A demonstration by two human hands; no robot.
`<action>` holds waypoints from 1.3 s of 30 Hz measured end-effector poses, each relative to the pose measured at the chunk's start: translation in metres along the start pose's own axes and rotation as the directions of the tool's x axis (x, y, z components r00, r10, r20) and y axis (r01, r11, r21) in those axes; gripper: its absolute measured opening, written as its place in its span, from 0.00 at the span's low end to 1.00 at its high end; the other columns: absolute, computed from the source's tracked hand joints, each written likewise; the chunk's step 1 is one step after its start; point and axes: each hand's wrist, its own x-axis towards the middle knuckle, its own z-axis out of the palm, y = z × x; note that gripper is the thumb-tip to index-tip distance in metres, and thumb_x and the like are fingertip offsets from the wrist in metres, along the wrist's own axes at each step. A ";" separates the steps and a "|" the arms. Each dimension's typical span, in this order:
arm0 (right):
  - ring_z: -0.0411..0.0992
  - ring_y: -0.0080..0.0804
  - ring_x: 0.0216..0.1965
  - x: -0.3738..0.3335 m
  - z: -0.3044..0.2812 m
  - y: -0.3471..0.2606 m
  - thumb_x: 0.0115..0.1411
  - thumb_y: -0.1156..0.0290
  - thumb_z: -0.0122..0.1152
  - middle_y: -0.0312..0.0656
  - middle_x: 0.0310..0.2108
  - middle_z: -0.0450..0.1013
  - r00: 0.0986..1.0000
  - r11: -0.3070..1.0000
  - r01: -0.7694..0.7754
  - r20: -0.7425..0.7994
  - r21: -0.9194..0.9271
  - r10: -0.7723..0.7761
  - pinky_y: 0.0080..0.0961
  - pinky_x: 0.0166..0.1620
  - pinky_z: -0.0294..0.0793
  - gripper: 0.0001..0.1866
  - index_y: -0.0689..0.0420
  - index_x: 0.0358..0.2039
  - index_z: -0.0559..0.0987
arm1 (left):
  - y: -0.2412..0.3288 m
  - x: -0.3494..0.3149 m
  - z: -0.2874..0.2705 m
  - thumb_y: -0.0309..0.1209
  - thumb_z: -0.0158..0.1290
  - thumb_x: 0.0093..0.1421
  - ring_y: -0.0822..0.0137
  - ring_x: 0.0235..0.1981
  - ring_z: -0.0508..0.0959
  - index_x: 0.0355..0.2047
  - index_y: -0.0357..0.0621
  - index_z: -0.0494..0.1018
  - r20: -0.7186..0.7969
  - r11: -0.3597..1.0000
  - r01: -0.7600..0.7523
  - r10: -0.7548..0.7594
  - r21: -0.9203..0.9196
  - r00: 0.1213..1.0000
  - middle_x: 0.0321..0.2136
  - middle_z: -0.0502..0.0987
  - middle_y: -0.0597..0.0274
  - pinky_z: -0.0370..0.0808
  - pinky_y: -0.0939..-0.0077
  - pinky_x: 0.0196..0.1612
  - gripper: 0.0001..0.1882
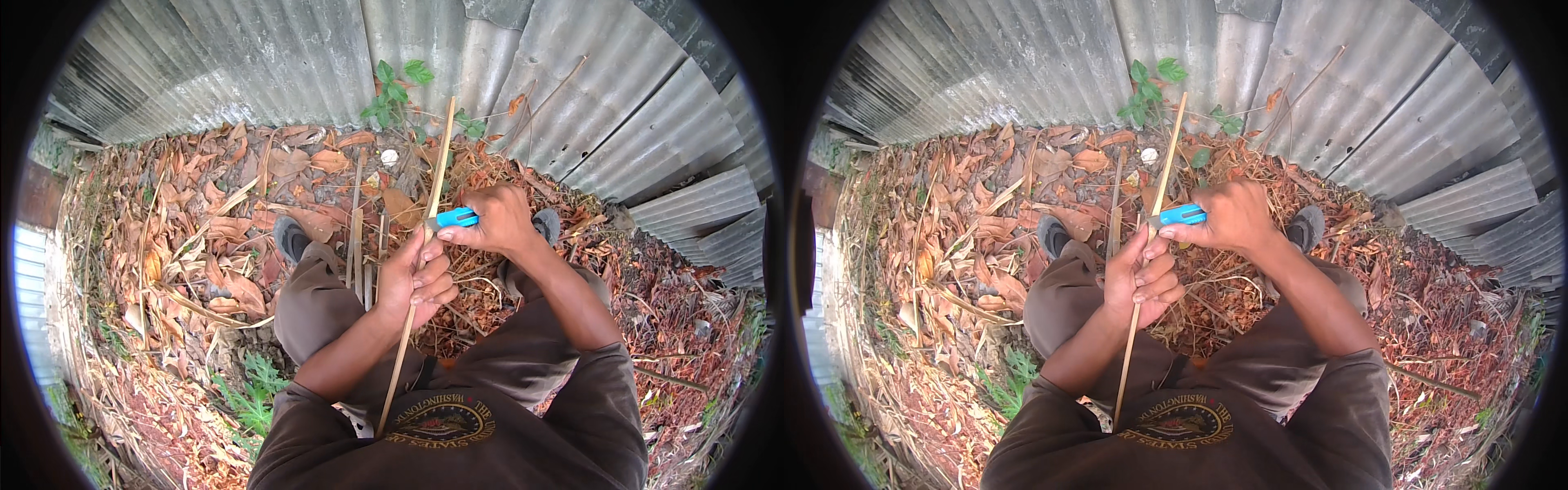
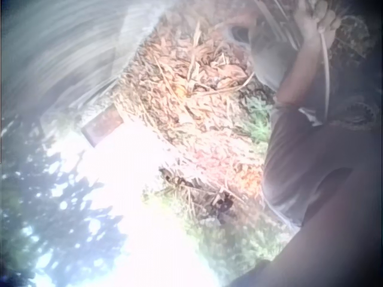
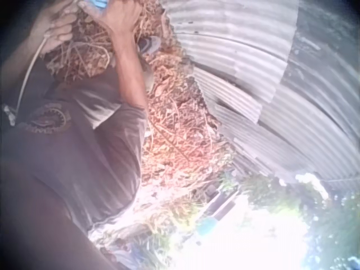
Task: The person sits on the ground and uses a blue utility knife to shave the surface of a long, thin wooden stick. They hold the stick with their left hand and scrape along its length with the knife in their right hand, removing thin strips of wood.
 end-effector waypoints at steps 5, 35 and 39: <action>0.68 0.44 0.14 0.014 -0.004 0.016 0.45 0.28 0.58 0.41 0.09 0.64 0.999 0.999 0.026 -0.043 -0.034 -0.027 0.39 0.20 0.67 0.36 0.55 0.12 0.72 | -0.001 -0.001 0.002 0.49 0.30 0.71 0.81 0.06 0.52 0.25 0.55 0.61 0.006 1.000 -0.007 0.007 0.009 1.000 0.09 0.54 0.79 0.52 0.82 0.19 0.20; 0.73 0.46 0.20 0.020 -0.039 0.069 0.53 0.30 0.50 0.46 0.12 0.70 0.827 0.825 -0.562 0.059 0.053 0.559 0.42 0.28 0.70 0.38 0.58 0.18 0.79 | -0.002 -0.016 -0.001 0.50 0.33 0.70 0.79 0.07 0.51 0.25 0.53 0.59 -0.128 0.967 -0.018 0.052 0.256 0.990 0.09 0.53 0.77 0.52 0.82 0.18 0.21; 0.72 0.47 0.17 0.004 -0.027 -0.006 0.48 0.32 0.58 0.44 0.11 0.70 0.972 0.975 -0.204 0.141 0.089 0.190 0.41 0.23 0.71 0.33 0.53 0.16 0.79 | 0.007 -0.020 0.007 0.50 0.33 0.70 0.78 0.06 0.50 0.24 0.52 0.59 -0.153 0.958 -0.054 0.101 0.282 0.983 0.09 0.53 0.76 0.52 0.81 0.18 0.22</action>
